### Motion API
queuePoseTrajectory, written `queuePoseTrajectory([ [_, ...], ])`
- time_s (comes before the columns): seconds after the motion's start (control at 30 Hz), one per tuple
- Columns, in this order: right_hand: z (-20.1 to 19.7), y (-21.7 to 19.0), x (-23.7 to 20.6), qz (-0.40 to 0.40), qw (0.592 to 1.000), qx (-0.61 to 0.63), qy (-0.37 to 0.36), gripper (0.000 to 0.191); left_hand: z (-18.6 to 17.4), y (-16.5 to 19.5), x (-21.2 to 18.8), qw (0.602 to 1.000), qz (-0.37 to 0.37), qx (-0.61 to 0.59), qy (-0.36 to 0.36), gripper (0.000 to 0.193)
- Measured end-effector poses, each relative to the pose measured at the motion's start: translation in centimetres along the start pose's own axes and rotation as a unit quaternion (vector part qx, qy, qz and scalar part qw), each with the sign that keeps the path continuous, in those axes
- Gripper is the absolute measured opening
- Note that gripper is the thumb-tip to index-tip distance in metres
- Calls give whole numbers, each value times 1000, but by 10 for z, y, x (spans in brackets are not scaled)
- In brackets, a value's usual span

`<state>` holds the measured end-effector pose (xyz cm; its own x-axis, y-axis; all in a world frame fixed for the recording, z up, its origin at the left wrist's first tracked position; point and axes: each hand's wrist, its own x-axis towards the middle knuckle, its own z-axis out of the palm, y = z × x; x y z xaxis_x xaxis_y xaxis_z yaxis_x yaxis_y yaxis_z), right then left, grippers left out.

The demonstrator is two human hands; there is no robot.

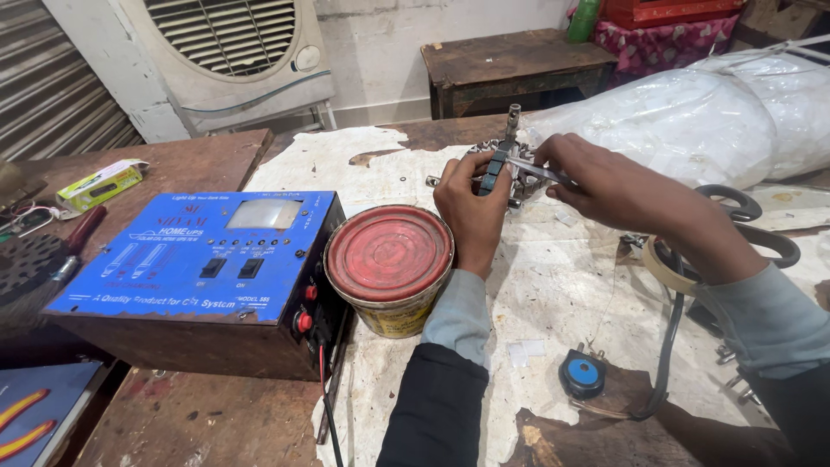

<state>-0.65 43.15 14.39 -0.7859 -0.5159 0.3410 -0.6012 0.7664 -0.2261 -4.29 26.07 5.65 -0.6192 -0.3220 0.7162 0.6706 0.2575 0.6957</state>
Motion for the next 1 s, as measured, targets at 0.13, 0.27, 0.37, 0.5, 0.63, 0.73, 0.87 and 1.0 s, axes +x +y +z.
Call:
queuePoseTrajectory([
  [0.13, -3, -4, -1, -58, 996, -2, 61, 26, 0, -1, -1, 1000, 16, 13, 5, 25],
  [0.27, 3, -14, 2, -10, 998, -6, 68, 26, -2, -3, 0, 1000, 22, 8, 11, 27],
  [0.37, 2, -19, 0, 3, 995, -65, 79, 27, -3, -3, 1, 999, 30, 10, 6, 26],
  [0.5, 3, -28, 1, 36, 986, -137, 85, 32, -3, -2, 0, 998, 45, 33, 14, 23],
  [0.63, 5, -39, -1, 43, 985, -138, 90, 27, -4, -1, 2, 998, 54, 39, 23, 22],
  [0.73, 7, -44, -3, 61, 982, -160, 80, 19, -3, 1, 1, 997, 55, 44, 20, 23],
  [0.87, 12, -45, -1, 45, 977, -179, 103, 12, -4, -1, 1, 997, 59, 51, 15, 22],
  [1.0, 11, -38, 0, 47, 981, -165, 85, 11, -2, -4, 2, 997, 55, 45, 21, 20],
])
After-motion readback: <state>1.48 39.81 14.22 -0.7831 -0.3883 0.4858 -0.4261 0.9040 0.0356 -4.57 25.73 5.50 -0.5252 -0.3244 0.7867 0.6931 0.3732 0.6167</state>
